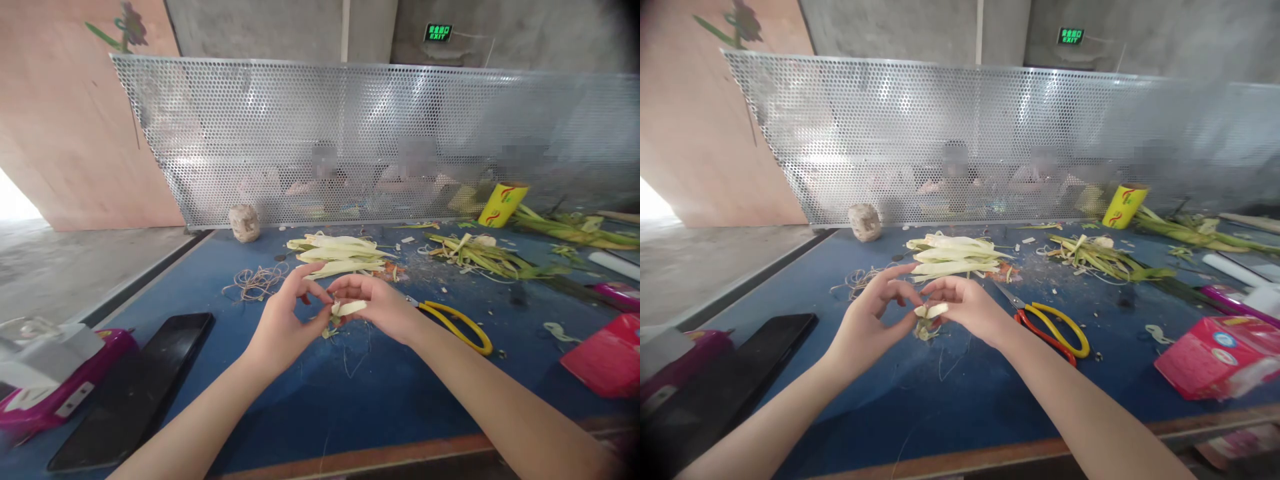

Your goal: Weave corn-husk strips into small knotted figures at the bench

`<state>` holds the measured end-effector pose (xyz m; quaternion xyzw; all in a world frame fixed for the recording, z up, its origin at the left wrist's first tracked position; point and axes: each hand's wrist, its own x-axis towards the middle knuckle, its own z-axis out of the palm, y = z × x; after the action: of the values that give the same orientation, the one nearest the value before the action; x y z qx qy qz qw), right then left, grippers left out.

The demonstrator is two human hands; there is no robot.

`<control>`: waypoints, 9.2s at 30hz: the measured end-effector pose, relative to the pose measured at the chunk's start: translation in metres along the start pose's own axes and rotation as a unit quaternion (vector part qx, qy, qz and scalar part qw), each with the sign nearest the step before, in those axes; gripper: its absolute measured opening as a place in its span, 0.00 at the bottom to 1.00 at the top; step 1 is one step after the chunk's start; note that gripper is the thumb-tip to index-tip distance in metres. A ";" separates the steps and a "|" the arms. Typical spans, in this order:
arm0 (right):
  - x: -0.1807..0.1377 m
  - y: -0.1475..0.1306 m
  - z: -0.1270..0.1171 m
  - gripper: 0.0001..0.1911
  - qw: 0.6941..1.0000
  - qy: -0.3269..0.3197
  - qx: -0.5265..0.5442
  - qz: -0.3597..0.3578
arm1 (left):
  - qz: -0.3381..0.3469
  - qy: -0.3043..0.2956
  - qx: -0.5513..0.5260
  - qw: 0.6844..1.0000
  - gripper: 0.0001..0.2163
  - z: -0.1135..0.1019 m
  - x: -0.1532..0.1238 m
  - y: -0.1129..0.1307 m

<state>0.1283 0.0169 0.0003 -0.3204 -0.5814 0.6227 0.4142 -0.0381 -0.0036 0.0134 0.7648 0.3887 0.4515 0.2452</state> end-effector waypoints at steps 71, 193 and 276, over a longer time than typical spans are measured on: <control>0.007 0.010 -0.008 0.05 0.986 -0.010 -0.162 -0.039 | -0.266 -0.114 -0.028 0.957 0.47 0.011 0.000 -0.027; 0.012 0.020 -0.027 0.10 0.979 -0.137 -0.096 0.118 | -0.036 -0.139 0.128 0.981 0.35 0.005 0.003 -0.016; 0.004 0.017 -0.011 0.07 0.914 0.026 -0.397 -0.079 | -0.144 -0.067 -0.013 0.987 0.21 0.004 0.008 -0.023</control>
<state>0.1334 0.0257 -0.0174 -0.4273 -0.7932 0.2977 0.3155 -0.0407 0.0163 -0.0008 0.7262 0.4715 0.3642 0.3430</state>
